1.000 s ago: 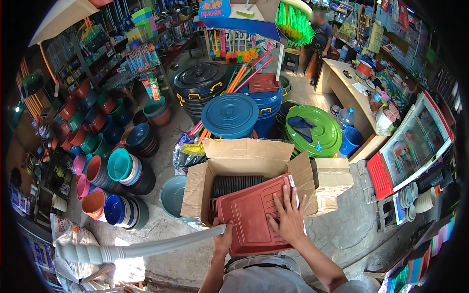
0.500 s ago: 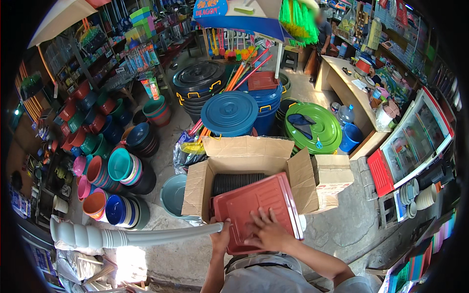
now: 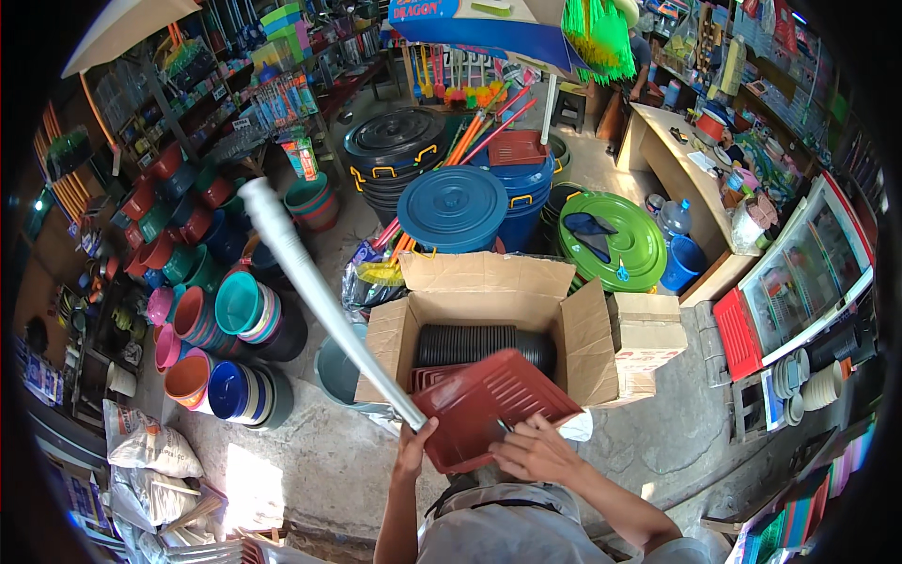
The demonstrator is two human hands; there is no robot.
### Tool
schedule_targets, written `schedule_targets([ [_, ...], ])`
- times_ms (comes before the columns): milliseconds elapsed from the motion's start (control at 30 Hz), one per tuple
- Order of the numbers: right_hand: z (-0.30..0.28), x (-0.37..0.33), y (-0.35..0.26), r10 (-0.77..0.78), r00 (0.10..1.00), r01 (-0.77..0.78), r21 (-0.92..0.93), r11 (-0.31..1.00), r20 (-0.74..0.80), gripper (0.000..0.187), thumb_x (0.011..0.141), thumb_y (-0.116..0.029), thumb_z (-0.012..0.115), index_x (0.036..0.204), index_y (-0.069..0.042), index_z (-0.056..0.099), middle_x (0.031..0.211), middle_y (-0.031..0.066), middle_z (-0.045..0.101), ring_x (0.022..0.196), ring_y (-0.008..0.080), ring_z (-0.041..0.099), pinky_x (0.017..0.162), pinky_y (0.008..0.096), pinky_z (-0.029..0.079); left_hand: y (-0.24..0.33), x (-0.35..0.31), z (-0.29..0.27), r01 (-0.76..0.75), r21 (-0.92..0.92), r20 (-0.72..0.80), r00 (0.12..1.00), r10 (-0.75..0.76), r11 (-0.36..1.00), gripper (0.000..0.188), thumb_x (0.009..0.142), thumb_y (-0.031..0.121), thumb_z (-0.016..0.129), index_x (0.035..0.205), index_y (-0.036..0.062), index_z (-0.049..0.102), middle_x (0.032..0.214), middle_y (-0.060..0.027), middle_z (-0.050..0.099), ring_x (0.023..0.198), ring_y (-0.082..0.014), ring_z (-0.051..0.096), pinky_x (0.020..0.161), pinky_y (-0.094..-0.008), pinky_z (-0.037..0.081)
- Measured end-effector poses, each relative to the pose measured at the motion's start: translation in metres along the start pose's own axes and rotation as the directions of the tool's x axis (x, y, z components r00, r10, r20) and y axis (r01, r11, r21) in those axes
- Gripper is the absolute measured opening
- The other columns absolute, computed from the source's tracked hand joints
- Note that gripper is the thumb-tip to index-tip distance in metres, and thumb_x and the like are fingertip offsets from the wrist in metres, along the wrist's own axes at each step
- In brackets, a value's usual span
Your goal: The recorder removes dustpan bodies and handles from a cardboard box, attaches the handles to the dustpans, and then places the assembled dustpans into organized stacks within the store.
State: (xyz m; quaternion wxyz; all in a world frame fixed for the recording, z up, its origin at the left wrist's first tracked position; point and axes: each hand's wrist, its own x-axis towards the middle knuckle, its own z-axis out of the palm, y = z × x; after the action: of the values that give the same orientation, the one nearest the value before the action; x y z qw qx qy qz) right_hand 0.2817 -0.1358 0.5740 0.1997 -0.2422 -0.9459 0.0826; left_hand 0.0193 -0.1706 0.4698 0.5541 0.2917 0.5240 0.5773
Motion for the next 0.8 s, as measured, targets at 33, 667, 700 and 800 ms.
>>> schedule_targets([
  [33, 0.000, 0.001, 0.005, 0.012, 0.997, -0.007, 0.058, 0.998, -0.075, 0.020, 0.080, -0.025, 0.070, 0.096, -0.013, 0.071, 0.078, -0.0022, 0.061, 0.074, 0.0147, 0.053, 0.072, 0.0330, 0.037, -0.020, 0.002, -0.010, 0.044, 0.016, 0.022, 0.999, -0.044, 0.999, 0.086, 0.090, 0.034, 0.067, 0.153, 0.0025, 0.018, 0.146, -0.0131, 0.037, 0.136, -0.0241, 0.034, 0.113, -0.0358, 0.028],
  [667, 0.092, -0.052, 0.085, 0.952, 0.306, 0.044, 0.999, 0.001, -0.015, 0.039, 0.099, -0.039, 0.043, 0.091, -0.005, 0.061, 0.082, -0.0007, 0.059, 0.076, 0.0098, 0.055, 0.066, 0.0257, 0.043, 0.038, -0.042, 0.055, -0.334, -0.001, 0.097, 0.938, 0.332, 0.943, 0.031, 0.099, 0.031, 0.056, 0.107, 0.0007, 0.062, 0.091, 0.0014, 0.061, 0.084, -0.0048, 0.051, 0.074, -0.0234, 0.043],
  [700, 0.095, -0.051, 0.084, 0.969, 0.249, 0.149, 0.988, -0.037, -0.002, 0.040, 0.099, -0.040, 0.042, 0.099, -0.006, 0.063, 0.088, 0.0001, 0.062, 0.078, 0.0113, 0.059, 0.070, 0.0263, 0.046, 0.043, -0.042, 0.061, -0.355, 0.096, 0.080, 0.934, 0.348, 0.930, 0.032, 0.099, 0.032, 0.057, 0.104, 0.0003, 0.062, 0.088, 0.0019, 0.060, 0.081, -0.0044, 0.050, 0.071, -0.0232, 0.043],
  [800, 0.092, -0.053, 0.084, 0.972, 0.234, 0.215, 0.972, -0.091, 0.040, 0.046, 0.100, -0.044, 0.037, 0.121, -0.007, 0.056, 0.112, 0.0047, 0.063, 0.098, 0.0191, 0.062, 0.086, 0.0335, 0.051, 0.033, -0.039, 0.052, -0.299, 0.254, 0.117, 0.954, 0.278, 0.920, 0.029, 0.100, 0.028, 0.056, 0.095, 0.0004, 0.062, 0.075, 0.0037, 0.056, 0.071, -0.0036, 0.045, 0.061, -0.0227, 0.039],
])
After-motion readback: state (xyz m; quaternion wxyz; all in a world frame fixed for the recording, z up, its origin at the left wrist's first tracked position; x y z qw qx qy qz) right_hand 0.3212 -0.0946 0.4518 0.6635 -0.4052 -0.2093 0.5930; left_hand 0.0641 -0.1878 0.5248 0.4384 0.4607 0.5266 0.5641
